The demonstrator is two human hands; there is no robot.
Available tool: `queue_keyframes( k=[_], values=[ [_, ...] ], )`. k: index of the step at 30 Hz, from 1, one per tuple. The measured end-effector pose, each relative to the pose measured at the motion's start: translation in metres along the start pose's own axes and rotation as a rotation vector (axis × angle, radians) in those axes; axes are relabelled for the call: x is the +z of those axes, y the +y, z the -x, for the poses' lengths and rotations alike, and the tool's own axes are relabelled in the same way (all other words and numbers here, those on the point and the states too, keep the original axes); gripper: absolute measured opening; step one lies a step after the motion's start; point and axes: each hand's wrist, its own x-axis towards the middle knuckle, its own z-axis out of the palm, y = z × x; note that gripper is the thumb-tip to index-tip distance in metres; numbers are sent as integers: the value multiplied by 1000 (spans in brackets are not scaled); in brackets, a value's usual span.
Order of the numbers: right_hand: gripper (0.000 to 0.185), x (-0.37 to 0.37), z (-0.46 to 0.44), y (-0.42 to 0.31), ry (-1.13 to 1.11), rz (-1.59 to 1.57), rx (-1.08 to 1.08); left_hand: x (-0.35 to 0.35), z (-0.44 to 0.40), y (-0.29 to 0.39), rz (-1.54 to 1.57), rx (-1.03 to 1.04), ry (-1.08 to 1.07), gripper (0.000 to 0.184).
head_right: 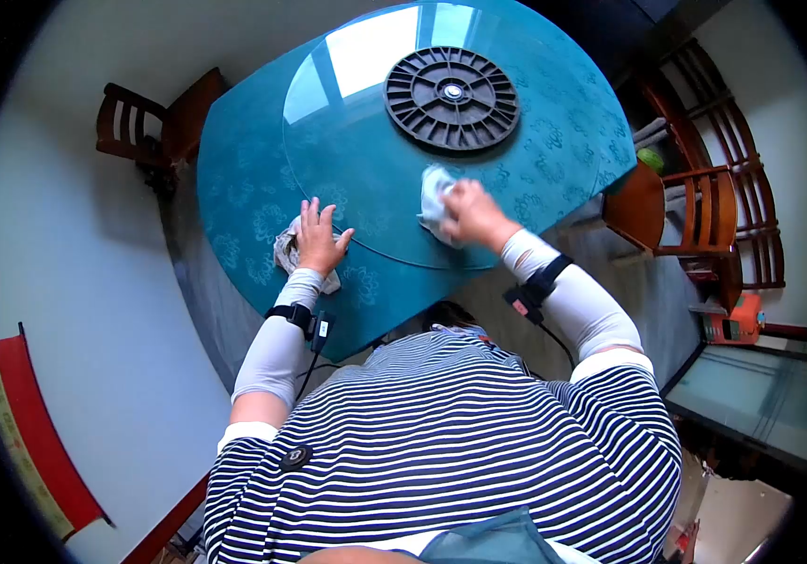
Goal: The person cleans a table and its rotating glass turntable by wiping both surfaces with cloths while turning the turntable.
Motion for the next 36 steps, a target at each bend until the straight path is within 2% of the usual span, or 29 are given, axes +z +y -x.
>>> queue_keyframes(
  k=[2,3,6,7,10,11,15,20,25,28,30,33,36],
  values=[
    [61,34,11,-10,-249,167,30,-4,-7,-9,-118,-83,-108,76],
    [60,52,13,5,-231,44,-50,2,-8,-16,-117,-98,-109,76],
    [56,61,1,16,-154,194,-221,17,-12,-28,-250,28,-251,83],
    [56,61,-8,15,-164,192,-227,19,-11,-27,-247,18,-256,83],
    [53,70,-48,14,-32,226,-423,19,-11,-22,-183,19,-184,84],
    [53,71,-67,12,-42,223,-434,20,-11,-22,-181,4,-188,84],
    [48,72,-159,3,144,190,-480,16,-15,-24,-124,17,-155,83],
    [42,68,-300,4,230,266,-413,12,-18,-25,-104,-15,-194,82],
    [44,34,-423,18,99,268,-297,13,-19,-27,-71,-37,-217,84],
    [44,17,-485,46,110,187,-104,9,-21,-26,-59,-56,-245,84],
    [47,-1,-509,71,123,291,-43,9,-22,-28,-52,-68,-264,85],
    [41,-28,-529,122,89,289,139,16,-20,-32,-46,-78,-291,86],
    [47,-50,-533,190,117,246,390,15,-20,-31,-69,-59,-287,85]
  ],
)
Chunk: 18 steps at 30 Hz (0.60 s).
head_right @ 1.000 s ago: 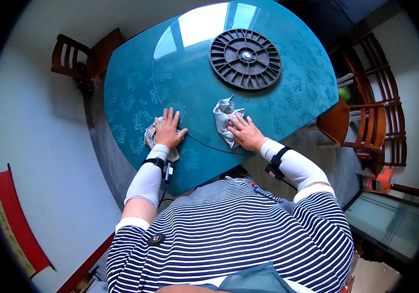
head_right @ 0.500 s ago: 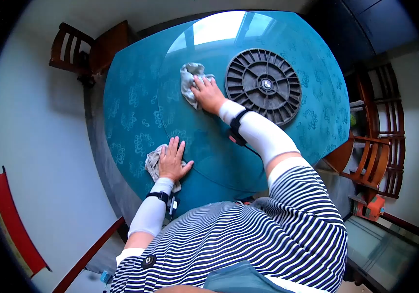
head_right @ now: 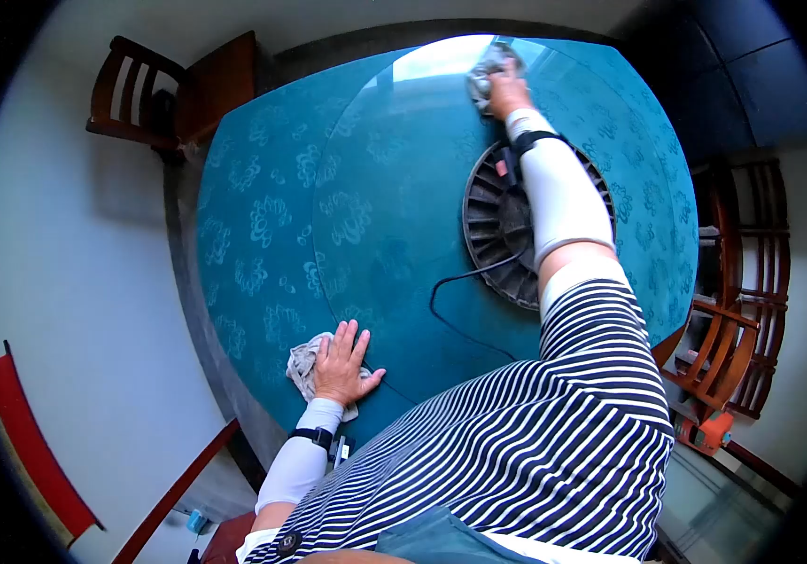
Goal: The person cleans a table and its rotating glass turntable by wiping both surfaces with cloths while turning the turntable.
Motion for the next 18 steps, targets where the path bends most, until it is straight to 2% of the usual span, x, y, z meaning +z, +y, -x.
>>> queue_keyframes(
  k=[1,3,7,10,13,15,18],
  values=[
    [48,-3,-7,17,16,-22,86,-1,-1,0,2,-4,1,85],
    [49,5,-33,47,30,-37,107,-4,-3,0,19,-6,-29,84],
    [52,16,-63,18,111,-103,164,-2,-3,0,20,-9,-23,84],
    [44,10,-62,-47,157,-113,-206,-1,-2,-1,20,5,13,84],
    [33,18,-16,-126,192,-192,-593,-1,-1,-1,26,-7,11,84],
    [30,14,36,-164,101,-229,-768,-3,-1,0,18,-11,-8,84],
    [28,16,127,-179,-10,-242,-1162,-2,-1,0,6,2,10,84]
  ],
)
